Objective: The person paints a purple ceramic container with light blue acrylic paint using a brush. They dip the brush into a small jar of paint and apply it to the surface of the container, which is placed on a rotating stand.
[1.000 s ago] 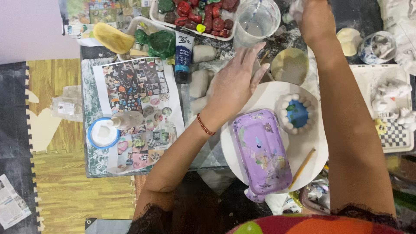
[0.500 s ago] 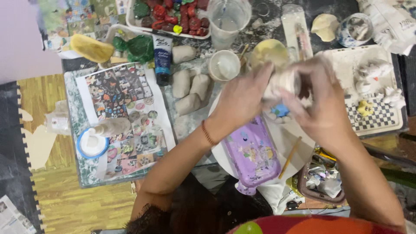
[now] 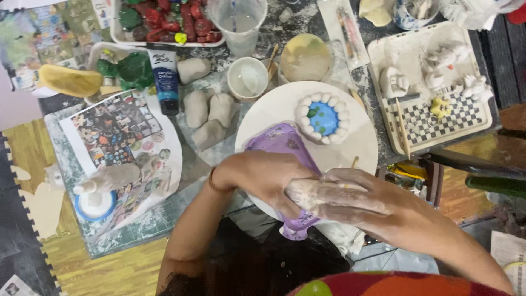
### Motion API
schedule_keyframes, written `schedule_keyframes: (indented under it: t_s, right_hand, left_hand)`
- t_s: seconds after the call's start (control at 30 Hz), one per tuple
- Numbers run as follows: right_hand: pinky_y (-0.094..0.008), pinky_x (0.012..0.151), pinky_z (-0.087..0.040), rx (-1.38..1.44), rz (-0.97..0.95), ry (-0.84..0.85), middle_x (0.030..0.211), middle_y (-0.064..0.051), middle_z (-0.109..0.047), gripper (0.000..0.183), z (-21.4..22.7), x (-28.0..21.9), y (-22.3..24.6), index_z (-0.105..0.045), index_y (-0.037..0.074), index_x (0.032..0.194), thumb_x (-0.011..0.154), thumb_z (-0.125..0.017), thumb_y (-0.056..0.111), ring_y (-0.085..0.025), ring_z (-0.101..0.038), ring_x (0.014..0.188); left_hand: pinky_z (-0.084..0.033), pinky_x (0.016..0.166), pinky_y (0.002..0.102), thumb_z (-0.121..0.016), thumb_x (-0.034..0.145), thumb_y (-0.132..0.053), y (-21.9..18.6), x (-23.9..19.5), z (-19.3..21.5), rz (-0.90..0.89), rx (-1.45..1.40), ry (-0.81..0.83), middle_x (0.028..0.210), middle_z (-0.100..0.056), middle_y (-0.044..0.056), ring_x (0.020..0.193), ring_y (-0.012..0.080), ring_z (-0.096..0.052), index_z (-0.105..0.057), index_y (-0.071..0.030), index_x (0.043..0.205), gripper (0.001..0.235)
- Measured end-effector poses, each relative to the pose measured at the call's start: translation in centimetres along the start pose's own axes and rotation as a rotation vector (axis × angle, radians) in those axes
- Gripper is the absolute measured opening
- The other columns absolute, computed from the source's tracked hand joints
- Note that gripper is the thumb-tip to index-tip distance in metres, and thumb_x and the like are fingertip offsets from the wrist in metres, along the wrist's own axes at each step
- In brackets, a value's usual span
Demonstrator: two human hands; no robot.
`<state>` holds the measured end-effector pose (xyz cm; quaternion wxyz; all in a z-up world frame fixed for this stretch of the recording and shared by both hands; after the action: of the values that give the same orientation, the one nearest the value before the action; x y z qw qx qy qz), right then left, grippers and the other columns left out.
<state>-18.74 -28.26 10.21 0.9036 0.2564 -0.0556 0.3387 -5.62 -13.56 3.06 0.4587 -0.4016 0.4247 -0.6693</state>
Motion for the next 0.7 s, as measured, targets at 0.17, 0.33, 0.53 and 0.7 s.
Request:
schedule_keyframes:
  t_s: [0.17,0.33,0.53,0.7]
  right_hand:
    - [-0.043,0.093,-0.059,-0.064,-0.501,-0.193,0.125,-0.015,-0.067,0.061,-0.3,-1.4,-3.0,-0.059,0.004,0.125,0.076,-0.082,0.032,-0.032,-0.071,0.109]
    - [-0.035,0.077,-0.064,0.033,-0.660,-0.084,0.116,-0.011,-0.074,0.048,-1.6,-3.3,-4.6,-0.063,0.009,0.123,0.081,-0.079,0.023,-0.022,-0.077,0.089]
    - [-0.035,0.087,-0.058,-0.094,-0.374,-0.294,0.122,-0.019,-0.068,0.048,1.2,-4.6,-4.2,-0.055,0.004,0.124,0.084,-0.077,0.019,-0.030,-0.071,0.104]
    - [-0.045,0.095,-0.056,-0.382,-0.649,-0.291,0.122,-0.018,-0.070,0.046,0.6,-4.0,-6.5,-0.060,0.005,0.132,0.090,-0.080,0.014,-0.035,-0.069,0.111]
  left_hand:
    - [-0.056,0.060,0.042,-0.084,0.073,-0.039,-0.9,2.2,-1.0,0.434,0.521,-0.525,0.083,-0.070,0.016,0.067,0.0278,-0.070,-0.064,0.001,0.113,0.060]
    - [-0.056,0.067,0.045,-0.087,0.071,-0.036,0.1,2.3,-0.7,0.421,0.578,-0.571,0.087,-0.073,0.016,0.075,0.0343,-0.072,-0.065,-0.004,0.119,0.061]
    - [-0.056,0.089,0.042,-0.087,0.074,-0.029,-0.4,0.6,0.9,0.173,0.308,-0.521,0.113,-0.074,0.014,0.096,0.0317,-0.073,-0.062,-0.010,0.130,0.064]
    - [-0.047,0.102,0.044,-0.087,0.077,-0.027,-0.3,-0.3,0.7,0.285,0.394,-0.742,0.124,-0.066,0.015,0.118,0.0348,-0.063,-0.053,-0.009,0.129,0.064]
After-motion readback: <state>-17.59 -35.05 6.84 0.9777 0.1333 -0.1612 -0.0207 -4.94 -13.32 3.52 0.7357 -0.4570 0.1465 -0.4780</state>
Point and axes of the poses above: each hand's wrist, its own x-axis towards the middle knuckle, its own z-axis out of the back of the hand, y = z × x, the point moved 4 cm from there along x, towards the middle knuckle
